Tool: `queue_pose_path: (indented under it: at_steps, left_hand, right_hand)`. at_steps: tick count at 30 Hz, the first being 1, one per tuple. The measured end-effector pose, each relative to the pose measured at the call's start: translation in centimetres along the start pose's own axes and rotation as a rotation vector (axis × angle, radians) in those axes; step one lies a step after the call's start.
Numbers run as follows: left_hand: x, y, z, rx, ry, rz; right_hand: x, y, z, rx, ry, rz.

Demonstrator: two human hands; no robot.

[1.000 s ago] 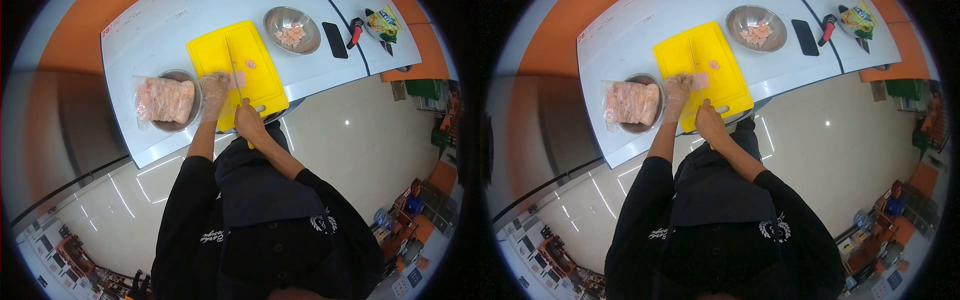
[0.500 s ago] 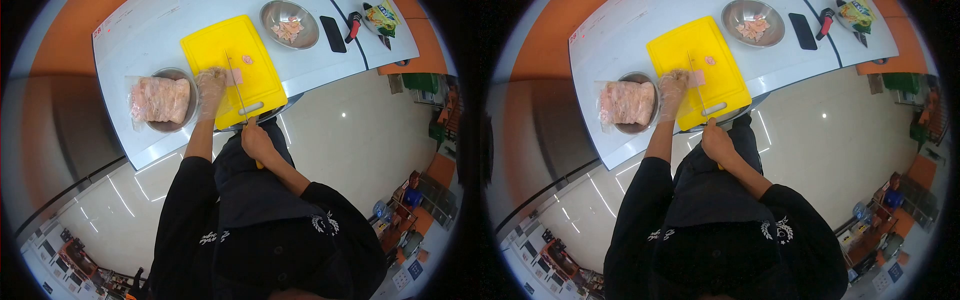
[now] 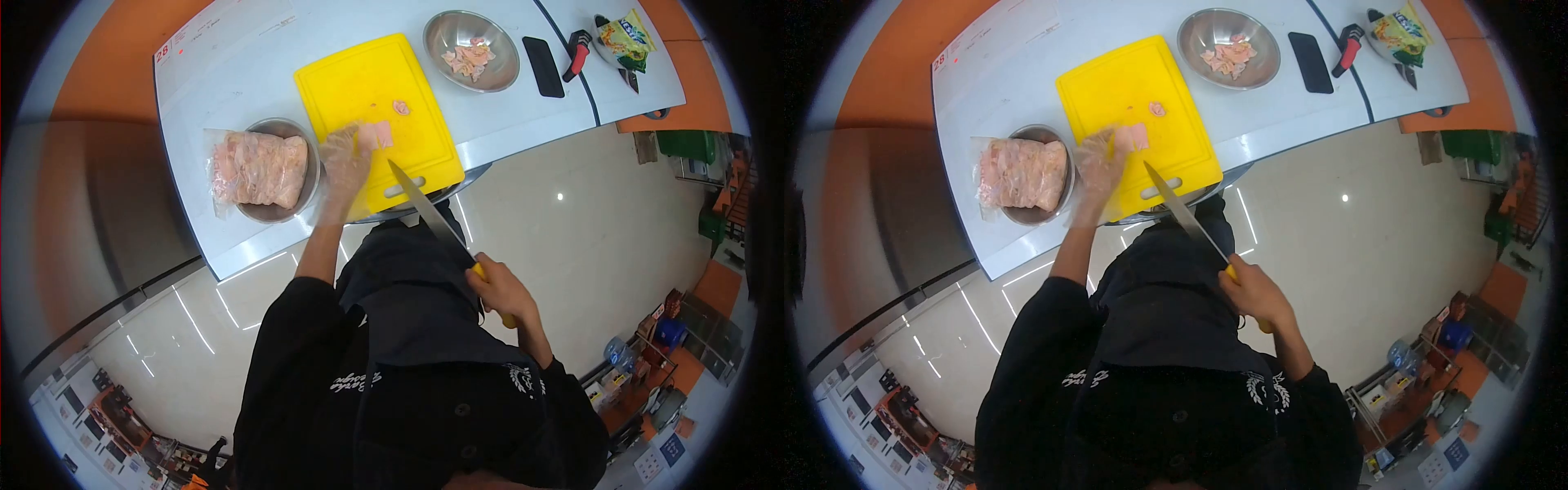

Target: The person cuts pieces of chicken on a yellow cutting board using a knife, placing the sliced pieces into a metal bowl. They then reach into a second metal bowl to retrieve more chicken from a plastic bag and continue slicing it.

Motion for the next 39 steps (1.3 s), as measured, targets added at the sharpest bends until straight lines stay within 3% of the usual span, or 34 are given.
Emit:
queue_pose_path:
  at_steps: [1,4,7,11,17,19,22,28,37,39]
  left_hand:
    - [-0.4,-0.2,-0.8,-0.034,0.0,0.011]
    - [-0.9,0.4,-1.6,0.101,-0.203,0.031]
    - [0.0,-0.8,-2.5,0.159,-0.543,0.064]
    - [0.2,0.4,-1.3,0.179,-0.44,0.076]
    - [-1.1,-0.2,-1.9,0.095,-0.319,-0.027]
    - [-1.4,-0.8,-1.8,0.068,-0.32,-0.051]
    - [-1.7,-0.6,-1.2,-0.198,-0.529,0.155]
    - [-2.5,0.6,-0.3,-0.177,-0.44,0.203]
    - [-2.2,0.3,-1.2,-0.334,-0.569,0.17]
    - [-2.3,0.0,-1.6,-0.264,-0.484,0.144]
  right_hand:
    - [-0.4,-0.7,-0.1,0.107,0.035,0.019]
    - [1.6,-2.9,-1.6,0.266,-0.095,-0.19]
    - [6.3,-5.1,-3.0,0.307,-0.153,-0.191]
    - [11.3,-7.0,-3.4,0.312,-0.207,-0.056]
    - [12.3,-9.6,-3.0,0.29,-0.255,0.126]
    - [12.6,-9.5,-4.0,0.204,-0.219,0.236]
    - [13.3,-9.2,-4.3,0.185,-0.21,0.338]
    - [15.0,-10.9,-3.0,0.113,-0.229,0.448]
    - [17.0,-12.7,-1.3,-0.015,-0.28,0.578]
    - [17.2,-13.1,-1.7,-0.106,-0.282,0.572]
Point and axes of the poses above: each hand's wrist, its own x-axis towards the middle knuckle, its own y-axis out of the palm, z = x × y, the point moved 8 cm from there along x, towards the middle knuckle, and after that the axes turned 10 degrees about -y, right-handed, at the moved point
